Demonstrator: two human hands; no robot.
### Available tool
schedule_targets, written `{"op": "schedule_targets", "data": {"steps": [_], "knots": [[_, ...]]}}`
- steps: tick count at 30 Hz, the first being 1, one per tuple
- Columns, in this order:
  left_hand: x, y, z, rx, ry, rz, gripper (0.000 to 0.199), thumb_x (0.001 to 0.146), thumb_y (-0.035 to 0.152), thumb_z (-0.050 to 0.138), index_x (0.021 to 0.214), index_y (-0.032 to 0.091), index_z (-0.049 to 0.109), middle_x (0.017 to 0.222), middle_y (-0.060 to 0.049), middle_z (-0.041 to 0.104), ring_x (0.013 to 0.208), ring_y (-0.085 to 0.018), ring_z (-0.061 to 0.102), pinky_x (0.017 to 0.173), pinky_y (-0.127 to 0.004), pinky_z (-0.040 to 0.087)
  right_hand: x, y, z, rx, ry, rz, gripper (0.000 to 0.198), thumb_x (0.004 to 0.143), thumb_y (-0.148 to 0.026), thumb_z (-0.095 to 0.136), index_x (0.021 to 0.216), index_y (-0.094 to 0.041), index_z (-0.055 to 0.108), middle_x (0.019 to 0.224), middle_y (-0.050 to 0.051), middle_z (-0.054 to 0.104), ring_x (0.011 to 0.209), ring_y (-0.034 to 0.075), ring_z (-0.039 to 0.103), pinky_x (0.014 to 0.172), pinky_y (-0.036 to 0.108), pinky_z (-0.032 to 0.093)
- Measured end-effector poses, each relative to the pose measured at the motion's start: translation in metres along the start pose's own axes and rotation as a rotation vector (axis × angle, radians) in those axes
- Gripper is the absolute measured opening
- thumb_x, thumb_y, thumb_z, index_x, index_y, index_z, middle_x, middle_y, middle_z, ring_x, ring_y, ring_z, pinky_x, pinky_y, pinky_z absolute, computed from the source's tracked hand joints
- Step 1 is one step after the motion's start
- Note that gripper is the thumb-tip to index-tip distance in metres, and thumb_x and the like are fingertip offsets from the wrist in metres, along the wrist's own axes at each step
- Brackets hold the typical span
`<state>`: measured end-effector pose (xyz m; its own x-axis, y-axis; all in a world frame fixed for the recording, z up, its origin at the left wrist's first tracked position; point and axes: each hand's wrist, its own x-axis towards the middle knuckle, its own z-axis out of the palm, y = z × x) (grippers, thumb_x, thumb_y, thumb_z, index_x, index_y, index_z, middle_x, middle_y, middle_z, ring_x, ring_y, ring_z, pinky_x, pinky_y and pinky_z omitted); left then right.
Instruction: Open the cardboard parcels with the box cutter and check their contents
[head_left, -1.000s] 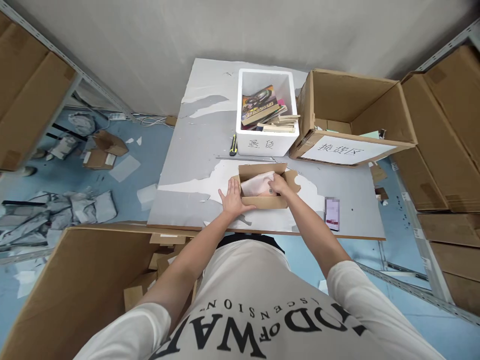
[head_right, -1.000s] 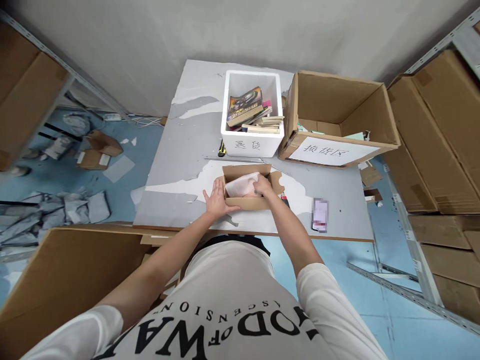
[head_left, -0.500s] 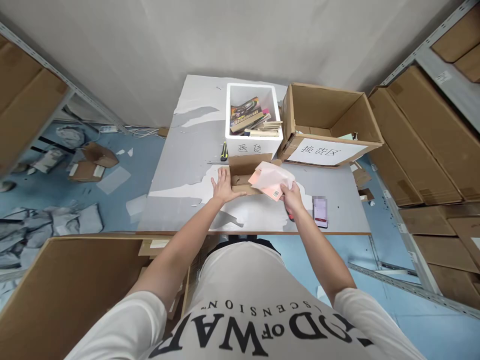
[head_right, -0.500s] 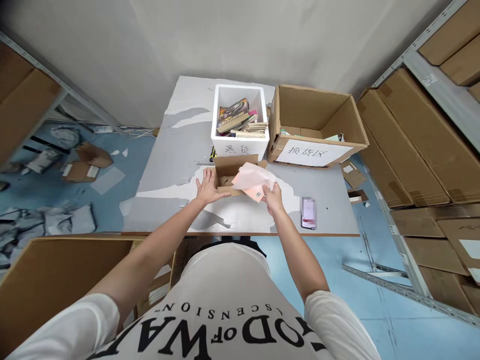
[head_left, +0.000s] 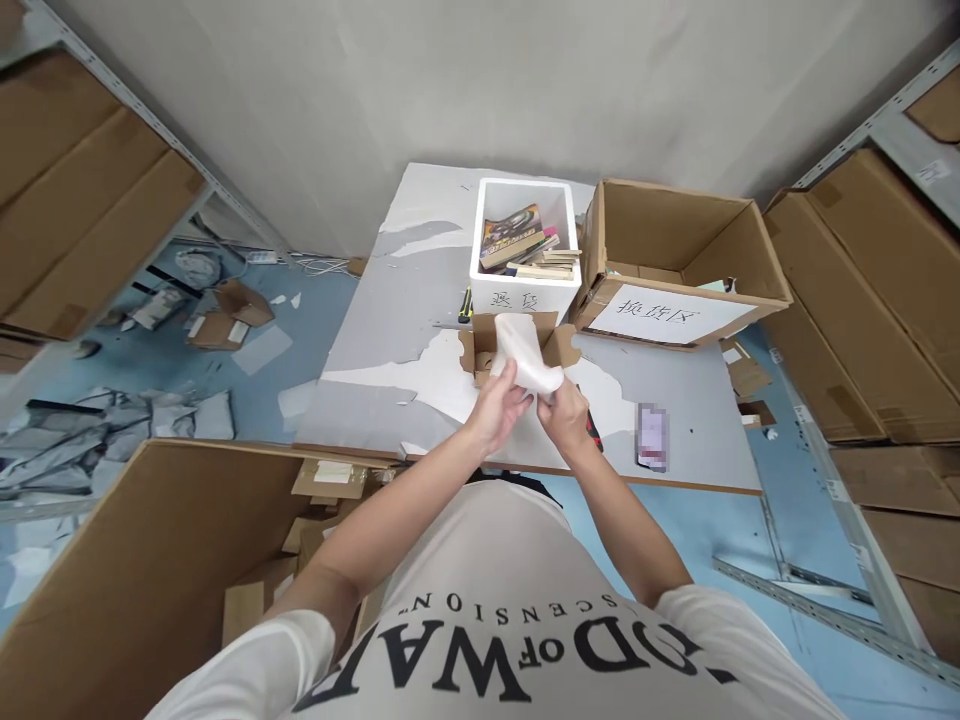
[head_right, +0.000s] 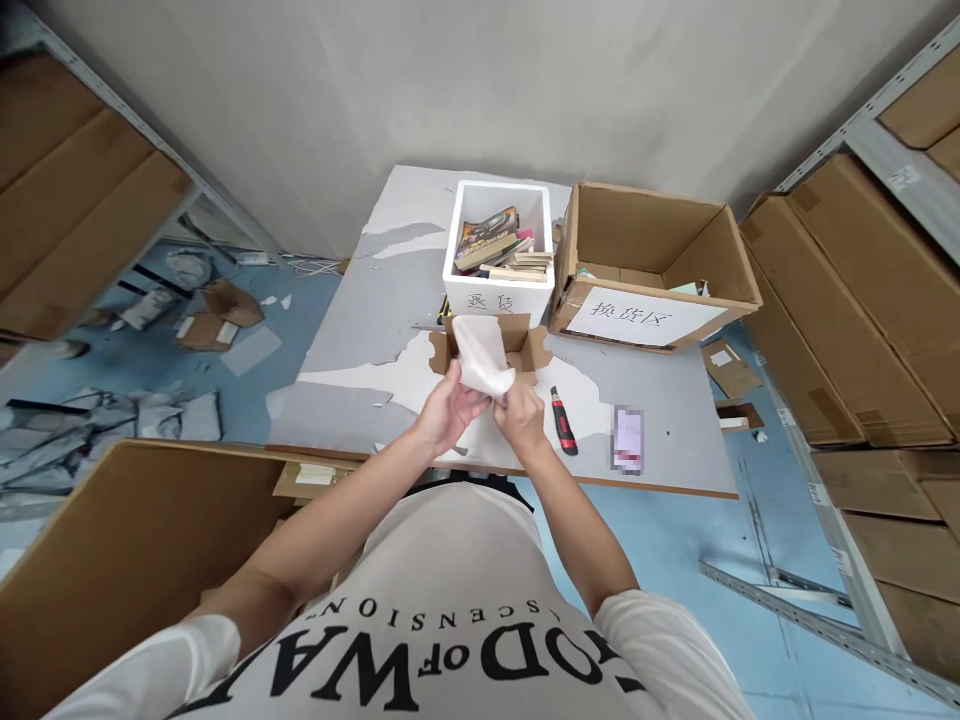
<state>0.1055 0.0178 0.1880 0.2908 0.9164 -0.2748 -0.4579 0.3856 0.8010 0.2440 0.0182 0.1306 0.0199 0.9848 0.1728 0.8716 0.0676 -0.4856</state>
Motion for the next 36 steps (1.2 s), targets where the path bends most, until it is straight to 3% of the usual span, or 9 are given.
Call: {"op": "schedule_targets", "data": {"steps": [4,7,9,11,14,16,18,25,36], "knots": [[0.017,0.01,-0.009,-0.118,0.113,0.019,0.055,0.077,0.05,0.07,0.116,0.012,0.061,0.115,-0.015,0.069,0.113,-0.028,0.063,0.1,-0.042,0.048,-0.01,-0.01,0.0,0.04,0.014,-0.401,0.034,0.093,-0.017,0.037,0.109,-0.023,0.066,0.126,0.01,0.064,0.127,0.023,0.053,0.11,0.044,0.039],[0.018,0.004,-0.024,-0.141,0.217,0.022,0.05,0.07,0.039,0.079,0.109,0.01,0.064,0.105,-0.014,0.073,0.105,-0.028,0.067,0.097,-0.041,0.05,-0.02,-0.011,-0.008,0.132,0.014,-0.64,0.028,0.092,-0.023,0.047,0.115,-0.021,0.064,0.135,0.012,0.058,0.132,0.027,0.048,0.11,0.051,0.039],[0.018,-0.001,-0.035,-0.146,0.212,0.014,0.05,0.069,0.039,0.079,0.109,0.011,0.065,0.103,-0.013,0.073,0.103,-0.029,0.068,0.096,-0.043,0.05,-0.025,-0.008,-0.017,0.238,0.009,-0.695,0.036,0.088,-0.033,0.056,0.122,-0.02,0.061,0.141,0.015,0.052,0.135,0.031,0.044,0.109,0.055,0.039],[0.018,-0.004,-0.045,-0.143,0.178,-0.004,0.052,0.069,0.039,0.08,0.111,0.011,0.065,0.105,-0.013,0.073,0.103,-0.029,0.068,0.097,-0.044,0.05,-0.025,-0.003,-0.024,0.387,0.1,-0.548,0.04,0.086,-0.039,0.059,0.121,-0.021,0.061,0.138,0.016,0.053,0.131,0.032,0.048,0.105,0.055,0.042],[0.02,-0.008,-0.055,-0.126,0.129,-0.052,0.052,0.067,0.039,0.081,0.11,0.012,0.065,0.106,-0.013,0.073,0.1,-0.029,0.069,0.098,-0.046,0.05,-0.015,0.006,-0.024,0.656,0.229,-0.053,0.034,0.087,-0.041,0.055,0.115,-0.023,0.062,0.12,0.014,0.064,0.108,0.027,0.062,0.09,0.047,0.053],[0.021,-0.011,-0.059,-0.108,0.096,-0.092,0.052,0.067,0.04,0.082,0.108,0.012,0.065,0.106,-0.013,0.073,0.099,-0.029,0.069,0.097,-0.047,0.05,-0.004,0.011,-0.02,0.865,0.121,0.219,0.035,0.085,-0.046,0.057,0.111,-0.022,0.063,0.104,0.011,0.069,0.09,0.023,0.066,0.075,0.039,0.056],[0.021,-0.015,-0.062,-0.09,0.07,-0.122,0.052,0.068,0.041,0.081,0.108,0.013,0.066,0.105,-0.013,0.073,0.098,-0.029,0.069,0.096,-0.047,0.05,0.005,0.015,-0.016,1.049,-0.068,0.341,0.036,0.081,-0.049,0.062,0.106,-0.023,0.063,0.093,0.007,0.071,0.08,0.02,0.066,0.067,0.033,0.055],[0.021,-0.026,-0.073,-0.062,0.036,-0.134,0.053,0.07,0.044,0.079,0.11,0.012,0.065,0.104,-0.013,0.073,0.097,-0.028,0.069,0.094,-0.045,0.052,0.007,0.013,-0.016,1.244,-0.297,0.446,0.038,0.076,-0.052,0.065,0.102,-0.024,0.063,0.092,0.002,0.071,0.078,0.017,0.065,0.065,0.028,0.051],[0.009,-0.01,-0.11,-0.005,0.072,-0.211,0.051,0.072,0.045,0.077,0.107,0.01,0.066,0.095,-0.014,0.075,0.091,-0.027,0.071,0.087,-0.041,0.056,0.008,0.0,0.001,1.261,-0.34,0.492,0.04,0.062,-0.044,0.082,0.087,-0.023,0.059,0.076,-0.003,0.065,0.062,0.01,0.057,0.057,0.022,0.045]]}}
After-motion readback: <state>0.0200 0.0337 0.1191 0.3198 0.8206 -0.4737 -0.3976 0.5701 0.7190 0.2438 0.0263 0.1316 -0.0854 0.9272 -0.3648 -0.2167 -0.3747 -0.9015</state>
